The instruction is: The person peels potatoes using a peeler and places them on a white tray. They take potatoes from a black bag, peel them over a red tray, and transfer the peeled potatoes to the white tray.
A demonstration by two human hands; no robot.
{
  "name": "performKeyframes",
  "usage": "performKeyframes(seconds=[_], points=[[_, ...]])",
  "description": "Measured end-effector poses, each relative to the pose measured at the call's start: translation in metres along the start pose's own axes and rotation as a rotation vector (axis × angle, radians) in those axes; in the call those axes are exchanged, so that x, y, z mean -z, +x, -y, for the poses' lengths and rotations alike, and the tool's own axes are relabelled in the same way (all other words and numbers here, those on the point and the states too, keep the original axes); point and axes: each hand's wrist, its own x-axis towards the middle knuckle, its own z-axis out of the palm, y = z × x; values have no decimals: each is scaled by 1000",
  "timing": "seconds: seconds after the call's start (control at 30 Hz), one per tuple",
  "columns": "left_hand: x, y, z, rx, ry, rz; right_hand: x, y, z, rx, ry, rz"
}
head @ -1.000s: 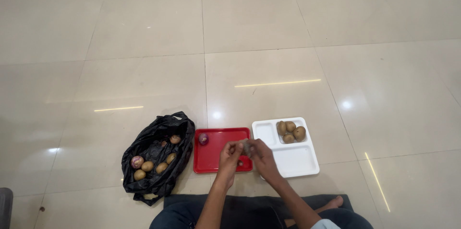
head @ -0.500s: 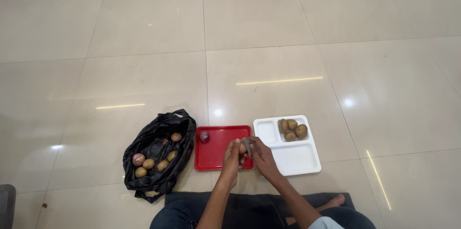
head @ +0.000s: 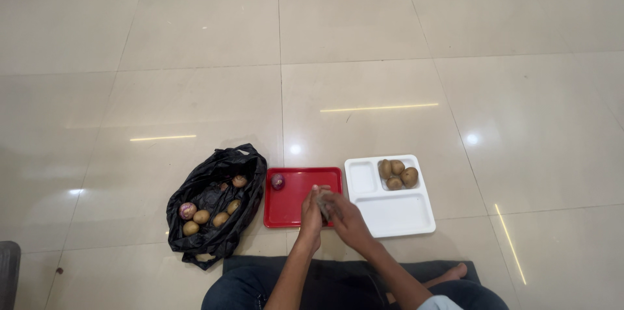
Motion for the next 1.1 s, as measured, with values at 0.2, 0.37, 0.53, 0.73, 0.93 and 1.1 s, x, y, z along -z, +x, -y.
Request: performKeyframes(seconds=[0.2, 0.37, 0.53, 0.73, 0.93, 1.1], points=[[-4, 1, 2, 65, 70, 34, 7, 5, -8, -273, 150, -85], [-5, -2, -1, -6, 69, 36, 4, 6, -18, -370, 272, -83], [-10, -7, -9, -34, 44, 77, 0, 0, -22, -389, 278, -122], [-8, -5, -2, 12, 65, 109, 5, 4, -24, -507, 460, -145], [0, 8, 18, -139, 113, 68, -7, -3, -10, -260, 228, -59], [-7, 2, 7, -99, 100, 116, 5, 6, -13, -492, 318, -181]])
